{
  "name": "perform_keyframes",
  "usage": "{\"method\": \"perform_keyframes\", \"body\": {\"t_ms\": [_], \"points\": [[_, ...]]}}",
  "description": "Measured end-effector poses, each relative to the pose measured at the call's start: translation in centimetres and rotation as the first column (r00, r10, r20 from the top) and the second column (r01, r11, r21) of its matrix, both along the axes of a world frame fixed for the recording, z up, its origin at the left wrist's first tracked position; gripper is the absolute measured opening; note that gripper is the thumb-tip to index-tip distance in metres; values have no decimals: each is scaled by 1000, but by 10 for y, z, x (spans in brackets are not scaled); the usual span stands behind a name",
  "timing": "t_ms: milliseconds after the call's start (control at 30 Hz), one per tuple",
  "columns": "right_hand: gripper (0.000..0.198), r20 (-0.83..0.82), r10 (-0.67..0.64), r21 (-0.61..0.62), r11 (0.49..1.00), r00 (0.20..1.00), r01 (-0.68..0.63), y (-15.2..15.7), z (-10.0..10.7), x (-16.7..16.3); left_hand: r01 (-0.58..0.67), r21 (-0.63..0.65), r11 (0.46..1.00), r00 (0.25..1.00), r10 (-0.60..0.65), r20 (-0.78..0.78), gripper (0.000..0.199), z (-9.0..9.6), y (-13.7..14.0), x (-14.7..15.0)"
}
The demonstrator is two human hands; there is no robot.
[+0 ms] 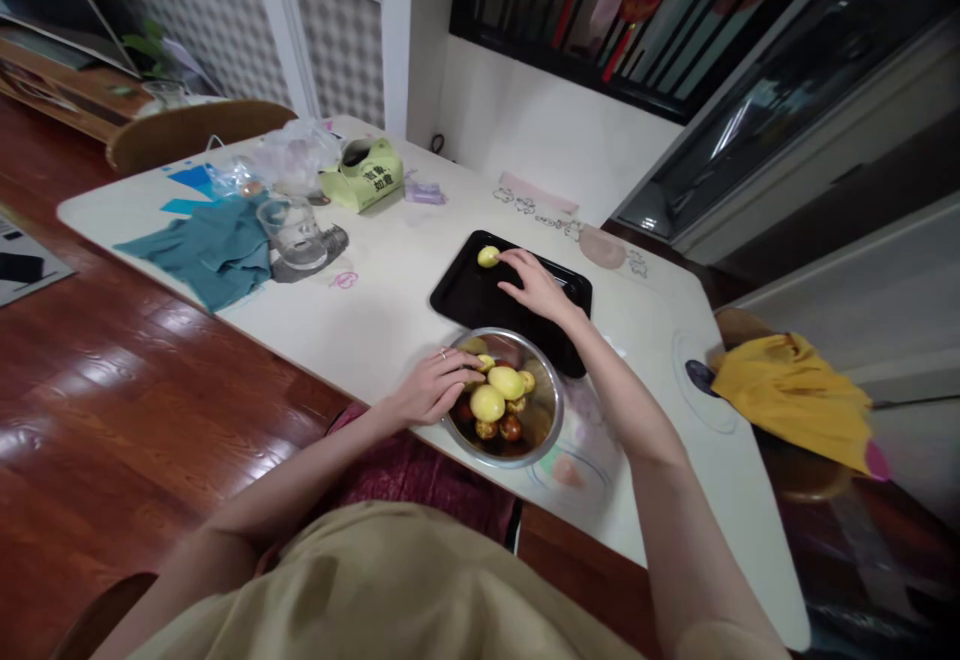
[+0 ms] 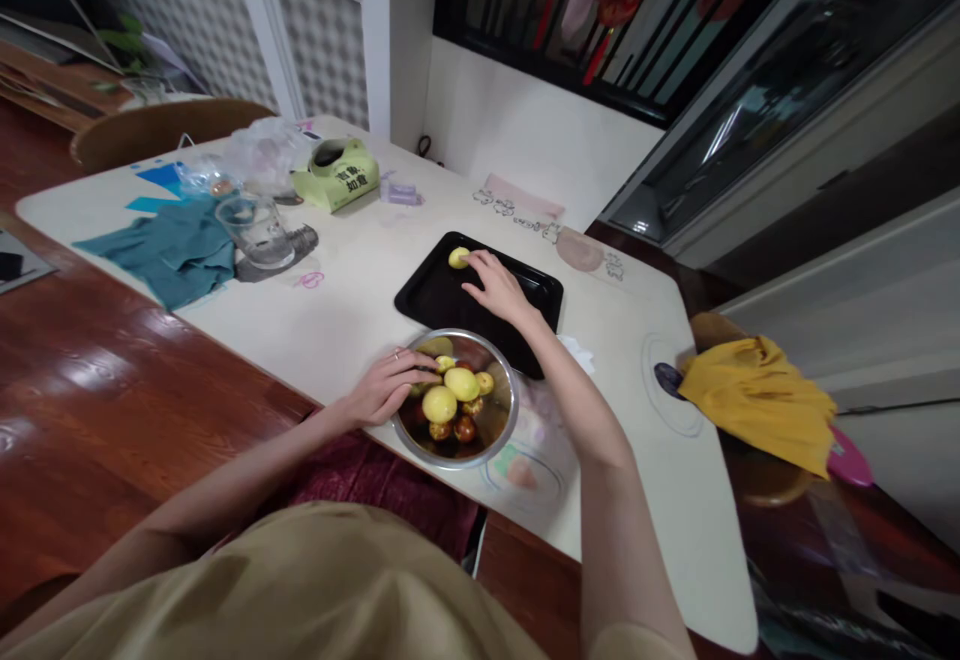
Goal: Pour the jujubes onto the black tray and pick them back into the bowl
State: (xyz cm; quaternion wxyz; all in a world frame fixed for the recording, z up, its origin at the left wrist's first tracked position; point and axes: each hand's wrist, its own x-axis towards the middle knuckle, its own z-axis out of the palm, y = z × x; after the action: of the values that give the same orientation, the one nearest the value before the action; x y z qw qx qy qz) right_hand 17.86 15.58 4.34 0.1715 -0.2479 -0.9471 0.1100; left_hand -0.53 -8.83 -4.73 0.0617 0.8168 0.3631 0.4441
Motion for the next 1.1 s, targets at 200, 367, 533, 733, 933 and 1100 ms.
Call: {"method": "perform_keyframes", "body": {"t_ms": [200, 367, 533, 733, 933, 1100], "points": [[68, 171, -112, 13, 994, 979, 112, 54, -22, -53, 12, 41, 999, 1000, -13, 24, 40, 3, 1, 3], [52, 215, -131, 75, 990, 968, 118, 51, -31, -58, 12, 19, 1000, 1000, -13, 21, 44, -1, 1, 3], [42, 121, -215, 90, 975, 969, 205, 35, -32, -32, 27, 6, 1000, 999, -27, 36, 44, -1, 1, 3], [36, -229, -186, -2, 982, 956, 191, -26, -14, 21, 23, 0, 1000, 1000, -23, 9, 45, 0, 0, 2], [28, -313, -67, -122, 992, 947, 30, -114, 23, 71, 18, -38, 999, 1000, -18, -8, 49, 1, -1, -2], [29, -243, 62, -215, 970, 968, -116, -160, 27, 95, 25, -31, 999, 1000, -25, 6, 52, 5, -1, -3]]}}
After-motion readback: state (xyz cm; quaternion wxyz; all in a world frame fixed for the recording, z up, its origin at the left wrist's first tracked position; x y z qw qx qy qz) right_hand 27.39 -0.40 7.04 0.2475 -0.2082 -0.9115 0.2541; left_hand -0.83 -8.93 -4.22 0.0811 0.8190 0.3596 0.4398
